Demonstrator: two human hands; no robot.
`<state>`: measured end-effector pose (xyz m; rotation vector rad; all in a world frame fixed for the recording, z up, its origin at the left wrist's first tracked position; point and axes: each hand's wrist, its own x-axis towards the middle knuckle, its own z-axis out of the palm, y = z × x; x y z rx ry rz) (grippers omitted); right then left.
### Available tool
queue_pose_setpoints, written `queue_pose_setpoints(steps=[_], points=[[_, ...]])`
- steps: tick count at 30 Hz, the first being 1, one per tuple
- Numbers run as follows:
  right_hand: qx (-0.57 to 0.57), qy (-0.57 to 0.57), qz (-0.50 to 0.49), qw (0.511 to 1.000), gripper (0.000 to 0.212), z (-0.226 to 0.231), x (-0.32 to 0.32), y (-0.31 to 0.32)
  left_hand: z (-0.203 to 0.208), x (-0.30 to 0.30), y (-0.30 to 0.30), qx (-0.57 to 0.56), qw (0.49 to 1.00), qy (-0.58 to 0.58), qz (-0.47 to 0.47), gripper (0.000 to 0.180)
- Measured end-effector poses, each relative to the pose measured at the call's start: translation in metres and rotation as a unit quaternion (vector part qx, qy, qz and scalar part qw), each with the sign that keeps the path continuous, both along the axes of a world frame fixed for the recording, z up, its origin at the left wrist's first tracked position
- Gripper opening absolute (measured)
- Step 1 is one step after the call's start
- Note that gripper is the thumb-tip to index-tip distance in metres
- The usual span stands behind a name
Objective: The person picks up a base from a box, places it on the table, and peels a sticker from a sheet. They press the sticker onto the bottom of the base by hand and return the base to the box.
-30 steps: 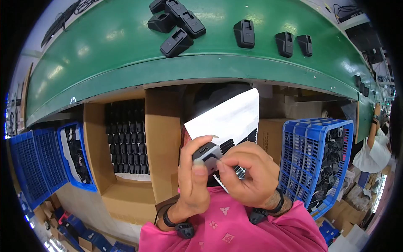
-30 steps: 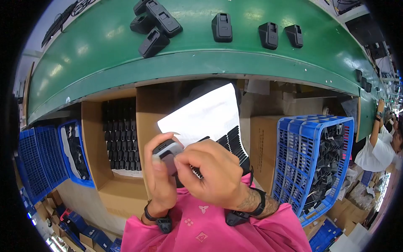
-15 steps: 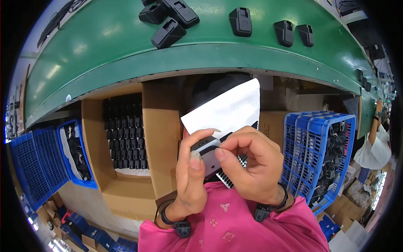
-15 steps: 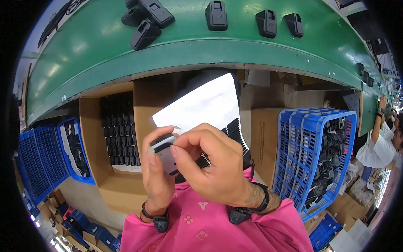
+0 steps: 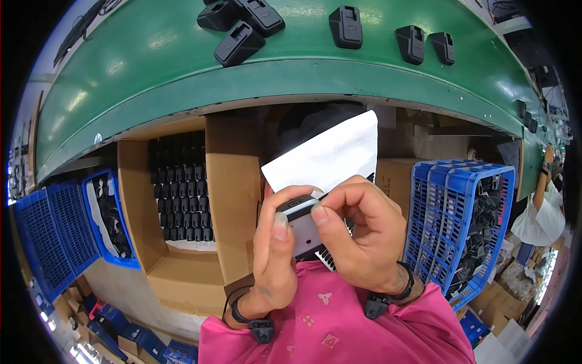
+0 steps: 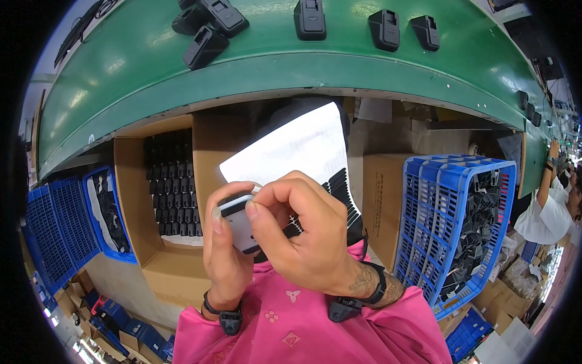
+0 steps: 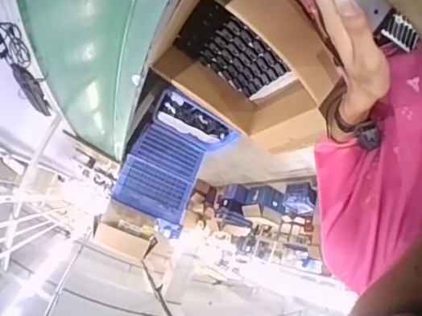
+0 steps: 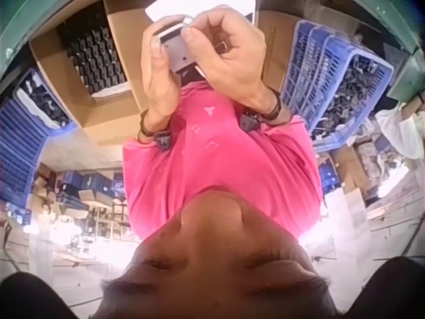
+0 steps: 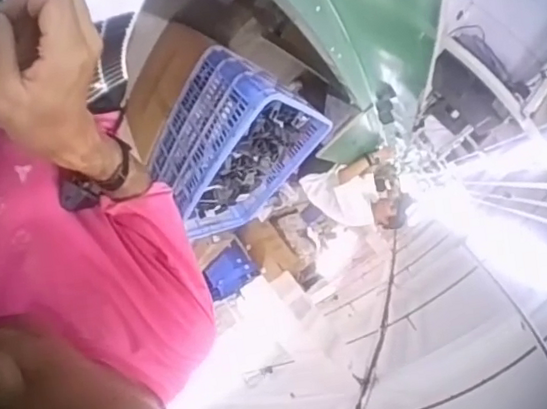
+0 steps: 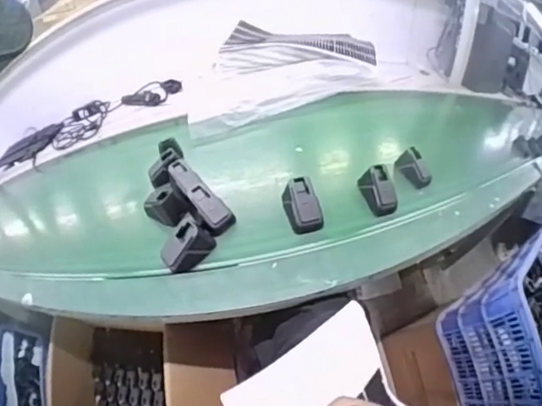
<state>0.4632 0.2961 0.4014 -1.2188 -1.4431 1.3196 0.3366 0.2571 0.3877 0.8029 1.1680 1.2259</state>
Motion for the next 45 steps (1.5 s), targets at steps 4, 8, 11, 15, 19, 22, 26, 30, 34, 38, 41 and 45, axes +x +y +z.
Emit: queue_pose_setpoints(steps=[4, 8, 11, 15, 19, 22, 26, 30, 34, 38, 41, 45], points=[[0.042, 0.003, -0.008, 0.999, 0.009, 0.0, -0.003, 0.0, 0.001, 0.0, 0.001, -0.011, 1.0, -0.025, -0.005, 0.053], [0.041, -0.018, -0.013, 0.999, 0.01, -0.004, -0.001, -0.001, 0.0, 0.001, 0.0, -0.033, 0.997, -0.068, 0.001, 0.052], [0.009, 0.003, -0.013, 1.0, 0.01, -0.006, -0.002, -0.001, -0.001, 0.001, 0.0, -0.032, 0.997, -0.072, 0.005, 0.051], [-0.064, 0.097, -0.039, 0.992, 0.008, -0.005, -0.006, 0.004, -0.004, -0.001, 0.001, -0.033, 0.995, -0.093, 0.018, 0.053], [-0.088, 0.111, -0.021, 0.99, 0.006, 0.0, -0.005, 0.006, -0.005, -0.001, 0.001, -0.04, 0.985, -0.166, 0.023, 0.054], [-0.115, 0.115, -0.021, 0.986, 0.005, 0.0, -0.003, 0.001, -0.006, -0.002, 0.003, -0.026, 0.962, -0.268, 0.041, 0.052], [-0.033, -0.06, -0.074, 0.995, 0.006, -0.015, 0.011, 0.008, -0.019, -0.02, 0.003, 0.005, 1.0, -0.023, 0.018, 0.037], [-0.148, 0.119, -0.312, 0.931, 0.032, -0.048, 0.084, 0.07, -0.06, -0.098, -0.029, -0.015, 0.963, 0.155, 0.221, 0.025], [-0.202, 0.269, -0.192, 0.922, 0.047, -0.093, 0.169, 0.125, -0.154, -0.257, -0.119, -0.16, 0.795, 0.453, 0.372, 0.037], [-0.188, 0.313, -0.142, 0.92, 0.029, -0.118, 0.202, 0.164, -0.259, -0.338, -0.249, -0.341, 0.728, 0.582, 0.125, 0.04], [-0.18, 0.289, -0.229, 0.912, 0.022, -0.122, 0.207, 0.172, -0.322, -0.33, -0.296, -0.407, 0.758, 0.507, -0.061, 0.035], [-0.187, 0.259, -0.281, 0.905, 0.027, -0.12, 0.211, 0.173, -0.38, -0.304, -0.297, -0.438, 0.725, 0.524, -0.083, 0.034]])
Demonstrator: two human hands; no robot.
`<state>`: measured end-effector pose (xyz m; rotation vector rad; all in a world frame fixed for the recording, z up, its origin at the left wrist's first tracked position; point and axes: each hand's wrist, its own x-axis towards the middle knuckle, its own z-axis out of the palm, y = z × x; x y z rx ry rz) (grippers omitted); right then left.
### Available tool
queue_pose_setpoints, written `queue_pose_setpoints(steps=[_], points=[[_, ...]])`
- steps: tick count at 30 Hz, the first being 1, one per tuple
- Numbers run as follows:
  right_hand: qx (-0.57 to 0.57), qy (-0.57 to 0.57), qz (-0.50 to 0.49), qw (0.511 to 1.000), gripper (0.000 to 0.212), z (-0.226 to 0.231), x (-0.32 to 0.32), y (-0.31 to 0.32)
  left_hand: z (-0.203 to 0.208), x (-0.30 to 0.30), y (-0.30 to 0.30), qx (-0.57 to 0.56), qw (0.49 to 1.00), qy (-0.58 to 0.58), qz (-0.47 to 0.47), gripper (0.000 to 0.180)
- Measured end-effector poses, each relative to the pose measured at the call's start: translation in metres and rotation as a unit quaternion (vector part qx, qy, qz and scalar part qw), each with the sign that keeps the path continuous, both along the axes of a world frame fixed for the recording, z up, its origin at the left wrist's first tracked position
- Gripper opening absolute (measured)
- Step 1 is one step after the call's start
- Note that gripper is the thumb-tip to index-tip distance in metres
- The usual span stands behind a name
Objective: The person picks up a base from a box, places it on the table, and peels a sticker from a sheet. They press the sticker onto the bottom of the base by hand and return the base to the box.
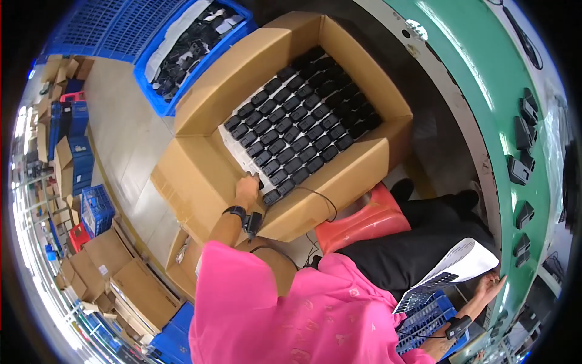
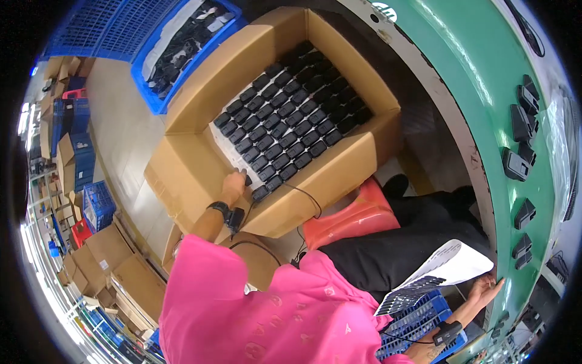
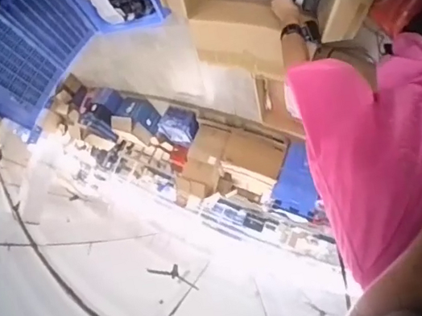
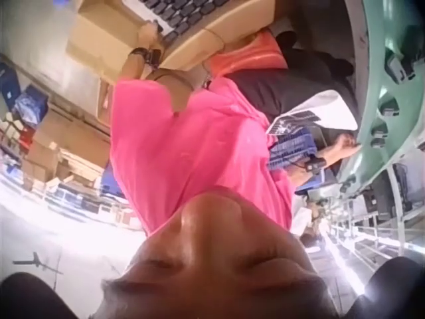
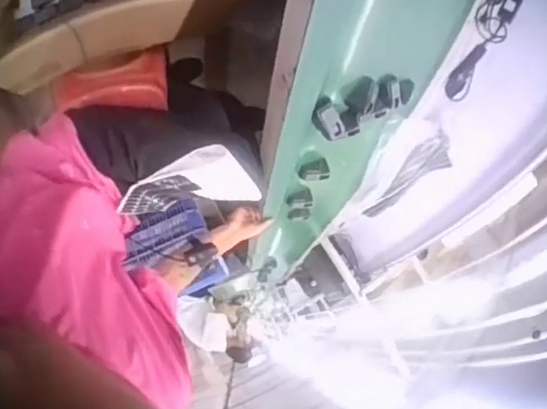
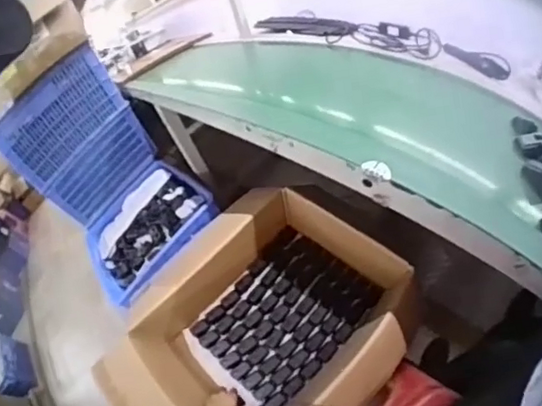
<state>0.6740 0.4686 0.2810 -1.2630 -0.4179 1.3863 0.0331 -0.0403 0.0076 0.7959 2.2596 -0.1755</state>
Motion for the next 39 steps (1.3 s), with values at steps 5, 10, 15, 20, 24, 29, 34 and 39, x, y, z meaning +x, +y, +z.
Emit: queue_pose_setpoints(steps=[5, 10, 15, 20, 24, 29, 34, 39], points=[[0.006, -0.026, 0.025, 0.999, 0.028, 0.008, -0.008, -0.001, -0.037, 0.025, -0.001, 0.025, 0.996, 0.033, 0.074, 0.028], [-0.028, -0.031, -0.046, 0.998, 0.025, 0.019, -0.038, -0.011, -0.031, 0.033, 0.001, -0.009, 0.999, 0.04, 0.007, 0.022], [0.022, -0.072, -0.058, 0.996, 0.023, 0.017, -0.05, -0.019, -0.043, 0.031, -0.005, -0.017, 0.998, 0.044, 0.029, 0.017], [-0.046, -0.1, 0.03, 0.993, 0.038, 0.014, -0.045, -0.023, -0.047, 0.032, -0.037, 0.073, 0.997, 0.027, 0.023, 0.022], [0.055, 0.154, 0.178, 0.97, 0.034, 0.016, -0.06, -0.028, 0.036, 0.014, 0.029, 0.135, 0.987, 0.074, -0.044, 0.027], [-0.054, -0.055, 0.021, 0.997, 0.033, 0.055, -0.094, -0.045, 0.253, 0.042, 0.206, 0.478, 0.867, -0.026, -0.136, 0.03], [0.013, -0.768, 0.118, 0.63, 0.036, 0.127, -0.145, -0.05, 0.372, 0.102, 0.442, 0.59, 0.717, -0.027, -0.371, 0.119], [0.365, -0.668, 0.209, 0.614, 0.045, 0.152, -0.214, -0.023, 0.373, 0.149, 0.574, 0.455, 0.797, -0.015, -0.398, 0.127]])
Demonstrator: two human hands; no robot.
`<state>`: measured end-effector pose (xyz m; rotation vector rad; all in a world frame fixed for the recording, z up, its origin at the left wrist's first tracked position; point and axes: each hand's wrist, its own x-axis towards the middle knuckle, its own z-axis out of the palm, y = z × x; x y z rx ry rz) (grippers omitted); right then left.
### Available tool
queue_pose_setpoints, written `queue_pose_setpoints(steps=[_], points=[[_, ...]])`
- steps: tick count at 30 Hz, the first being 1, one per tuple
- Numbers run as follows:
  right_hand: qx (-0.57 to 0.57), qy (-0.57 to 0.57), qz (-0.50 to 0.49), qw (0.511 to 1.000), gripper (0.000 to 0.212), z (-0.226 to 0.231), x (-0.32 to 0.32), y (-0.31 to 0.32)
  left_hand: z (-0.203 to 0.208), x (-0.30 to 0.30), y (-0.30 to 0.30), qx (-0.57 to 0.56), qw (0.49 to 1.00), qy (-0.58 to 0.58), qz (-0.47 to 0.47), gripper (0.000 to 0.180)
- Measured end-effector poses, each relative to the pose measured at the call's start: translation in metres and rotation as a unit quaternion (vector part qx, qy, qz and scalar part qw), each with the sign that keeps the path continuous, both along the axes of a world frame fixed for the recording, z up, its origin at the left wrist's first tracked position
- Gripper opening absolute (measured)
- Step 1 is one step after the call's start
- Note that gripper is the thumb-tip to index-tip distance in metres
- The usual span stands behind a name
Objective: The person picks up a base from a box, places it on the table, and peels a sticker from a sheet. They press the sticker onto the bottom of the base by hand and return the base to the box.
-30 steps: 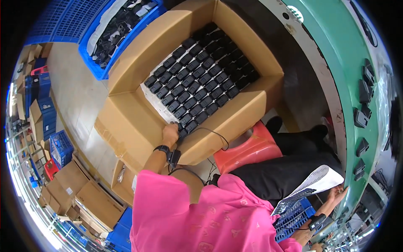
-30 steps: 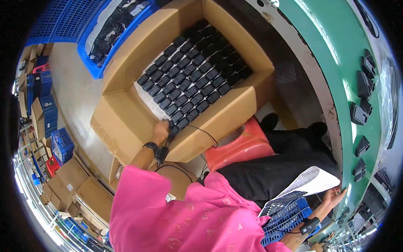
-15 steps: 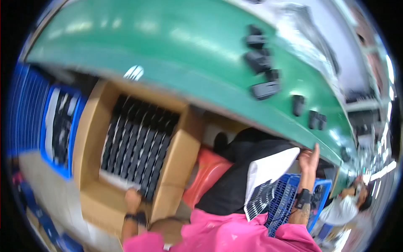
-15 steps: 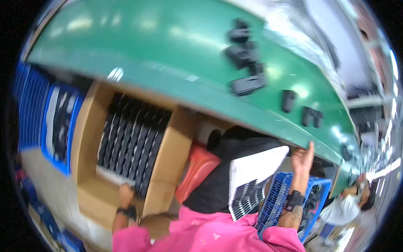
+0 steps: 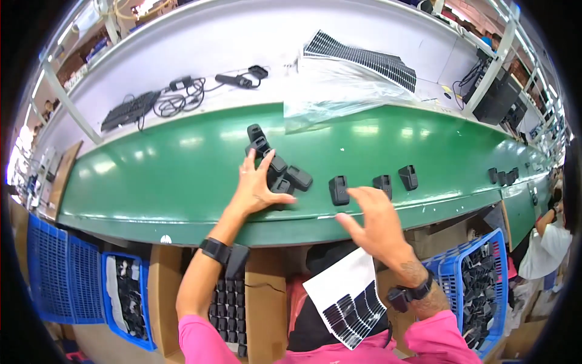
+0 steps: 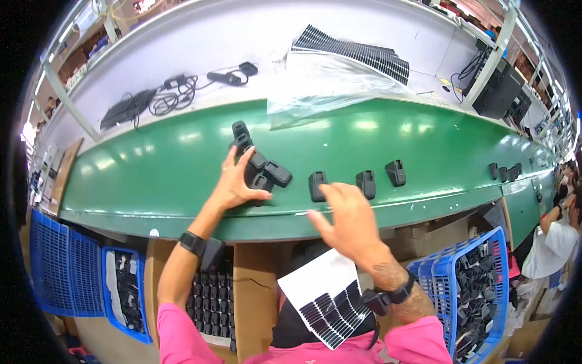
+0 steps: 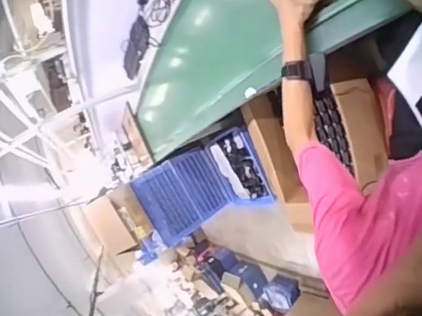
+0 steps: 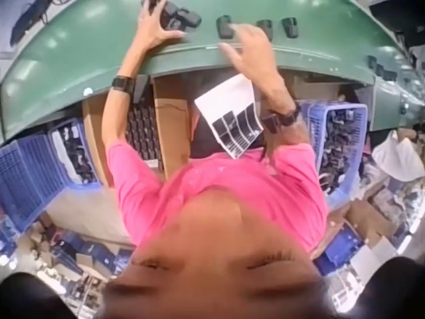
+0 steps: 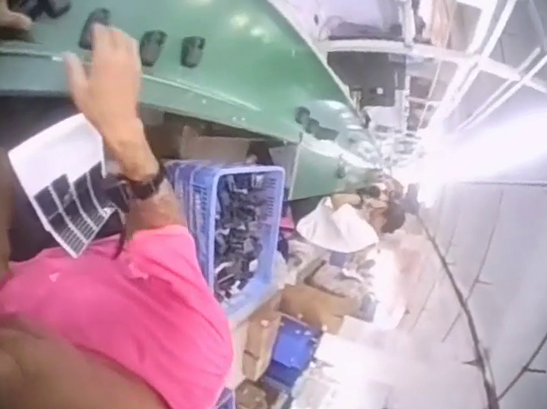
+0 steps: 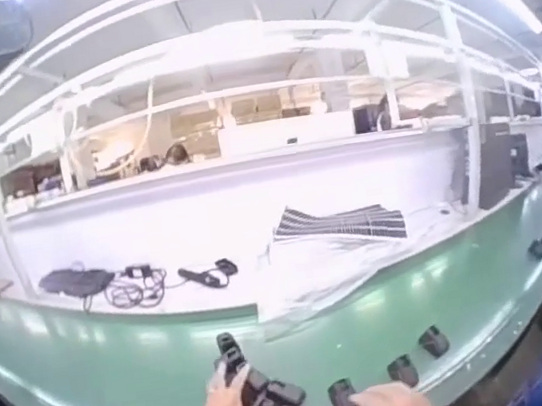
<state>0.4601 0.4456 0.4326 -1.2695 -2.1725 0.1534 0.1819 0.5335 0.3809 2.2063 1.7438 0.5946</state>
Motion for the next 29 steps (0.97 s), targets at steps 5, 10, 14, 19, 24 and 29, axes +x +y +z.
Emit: queue_pose_setpoints(steps=[5, 10, 14, 19, 24, 29], points=[[0.043, 0.017, 0.026, 0.999, 0.055, -0.01, -0.039, 0.05, -0.033, 0.091, 0.028, 0.073, 0.994, -0.011, 0.078, 0.08], [0.059, -0.081, -0.006, 0.995, 0.071, -0.031, -0.024, 0.074, -0.028, 0.033, 0.075, 0.224, 0.967, 0.04, 0.117, 0.057], [0.085, -0.145, 0.022, 0.986, 0.067, -0.049, -0.042, 0.087, -0.016, -0.012, 0.134, 0.116, 0.98, -0.05, 0.154, 0.047], [0.113, -0.155, -0.047, 0.98, 0.051, -0.065, -0.011, 0.112, -0.053, 0.065, 0.138, 0.111, 0.98, -0.097, 0.132, 0.04], [0.107, -0.202, -0.117, 0.967, 0.046, -0.075, 0.047, 0.129, -0.066, 0.162, 0.132, 0.291, 0.957, 0.015, 0.017, 0.025], [0.098, -0.284, -0.184, 0.936, 0.058, -0.072, 0.113, 0.158, -0.066, 0.233, 0.126, 0.151, 0.969, -0.195, 0.032, 0.032]])
